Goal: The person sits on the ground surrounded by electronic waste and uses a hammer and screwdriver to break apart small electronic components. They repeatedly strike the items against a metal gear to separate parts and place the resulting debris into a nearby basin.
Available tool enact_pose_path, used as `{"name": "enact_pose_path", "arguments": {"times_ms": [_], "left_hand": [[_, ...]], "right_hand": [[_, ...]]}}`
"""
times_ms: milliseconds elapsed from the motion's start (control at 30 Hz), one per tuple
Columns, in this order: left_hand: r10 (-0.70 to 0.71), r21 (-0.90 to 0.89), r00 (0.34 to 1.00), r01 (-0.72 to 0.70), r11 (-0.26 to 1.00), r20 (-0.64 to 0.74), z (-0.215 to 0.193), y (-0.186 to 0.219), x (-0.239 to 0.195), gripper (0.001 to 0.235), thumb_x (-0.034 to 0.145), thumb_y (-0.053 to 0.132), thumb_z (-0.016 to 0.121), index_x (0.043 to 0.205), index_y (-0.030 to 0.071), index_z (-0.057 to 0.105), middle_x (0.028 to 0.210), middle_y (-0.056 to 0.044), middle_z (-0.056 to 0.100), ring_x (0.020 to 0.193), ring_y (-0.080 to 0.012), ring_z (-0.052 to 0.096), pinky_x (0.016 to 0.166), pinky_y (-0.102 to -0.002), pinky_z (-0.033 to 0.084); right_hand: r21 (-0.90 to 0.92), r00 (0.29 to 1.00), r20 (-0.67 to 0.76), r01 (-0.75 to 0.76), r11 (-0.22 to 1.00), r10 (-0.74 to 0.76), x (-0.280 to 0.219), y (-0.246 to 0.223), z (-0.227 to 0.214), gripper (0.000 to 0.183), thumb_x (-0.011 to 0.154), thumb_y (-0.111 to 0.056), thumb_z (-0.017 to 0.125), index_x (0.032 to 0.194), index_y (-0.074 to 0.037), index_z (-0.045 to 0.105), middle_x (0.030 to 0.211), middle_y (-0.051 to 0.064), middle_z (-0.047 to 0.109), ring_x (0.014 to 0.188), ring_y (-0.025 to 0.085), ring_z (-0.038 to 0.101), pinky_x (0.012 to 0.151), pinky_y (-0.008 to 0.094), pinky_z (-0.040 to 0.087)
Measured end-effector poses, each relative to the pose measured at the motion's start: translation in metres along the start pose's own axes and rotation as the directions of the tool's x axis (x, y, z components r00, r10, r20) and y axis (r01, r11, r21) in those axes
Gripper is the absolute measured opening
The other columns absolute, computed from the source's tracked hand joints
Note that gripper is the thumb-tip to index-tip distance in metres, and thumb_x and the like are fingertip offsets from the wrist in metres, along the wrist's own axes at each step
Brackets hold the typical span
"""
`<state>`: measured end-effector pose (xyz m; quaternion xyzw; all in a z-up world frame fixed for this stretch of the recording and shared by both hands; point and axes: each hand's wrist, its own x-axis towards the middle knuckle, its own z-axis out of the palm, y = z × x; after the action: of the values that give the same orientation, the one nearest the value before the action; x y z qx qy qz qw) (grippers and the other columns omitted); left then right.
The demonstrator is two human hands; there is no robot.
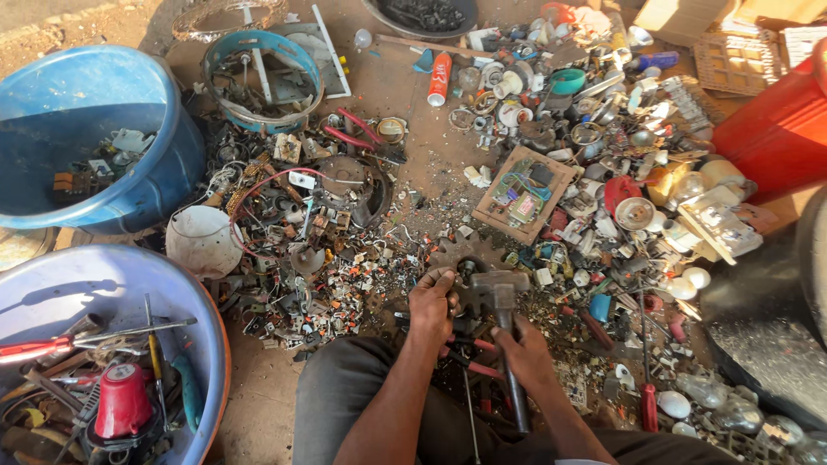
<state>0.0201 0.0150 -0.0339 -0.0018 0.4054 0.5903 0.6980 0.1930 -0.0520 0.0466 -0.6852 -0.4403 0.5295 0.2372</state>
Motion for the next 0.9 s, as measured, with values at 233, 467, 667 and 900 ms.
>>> {"name": "enact_pose_path", "arguments": {"times_ms": [233,467,667,900], "left_hand": [[0.185,0.466,0.964,-0.254,0.848,0.189,0.019,0.016,-0.036,0.008,0.094,0.007,0.07,0.101,0.004,0.075,0.084,-0.005,0.071,0.06,-0.0121,0.055,0.052,-0.03,0.045],[-0.054,0.639,0.637,-0.769,0.031,0.769,0.037,0.011,-0.102,0.014,0.085,0.012,0.077,0.096,0.005,0.082,0.098,-0.013,0.075,0.086,-0.0289,0.072,0.08,-0.042,0.058],[0.396,0.907,0.859,-0.402,0.126,0.326,0.038,0.032,-0.068,0.021,0.088,0.022,0.074,0.104,0.011,0.08,0.11,-0.013,0.075,0.094,-0.0298,0.075,0.087,-0.042,0.06],[0.486,0.949,0.815,-0.285,-0.138,0.315,0.023,0.017,-0.026,0.023,0.09,0.024,0.067,0.107,0.014,0.079,0.124,-0.013,0.069,0.095,-0.0411,0.071,0.085,-0.051,0.056]], "right_hand": [[-0.418,0.878,-0.226,0.303,0.856,-0.421,-0.011,0.009,0.004,0.043,0.095,-0.032,0.066,0.125,-0.001,0.065,0.092,0.013,0.068,0.082,0.026,0.069,0.073,0.039,0.055],[0.846,0.982,0.153,-0.19,0.498,0.115,-0.012,0.036,0.004,0.027,0.105,-0.025,0.052,0.103,-0.002,0.065,0.083,0.008,0.068,0.068,0.022,0.065,0.062,0.041,0.054],[0.808,0.983,0.08,-0.161,0.567,0.164,-0.005,0.046,-0.001,0.017,0.099,-0.009,0.054,0.108,0.0,0.065,0.083,0.014,0.07,0.066,0.024,0.066,0.058,0.038,0.054],[0.765,0.986,0.107,-0.163,0.623,0.127,-0.012,0.045,0.0,0.019,0.098,-0.006,0.057,0.11,0.004,0.066,0.085,0.015,0.072,0.069,0.024,0.069,0.058,0.039,0.056]]}}
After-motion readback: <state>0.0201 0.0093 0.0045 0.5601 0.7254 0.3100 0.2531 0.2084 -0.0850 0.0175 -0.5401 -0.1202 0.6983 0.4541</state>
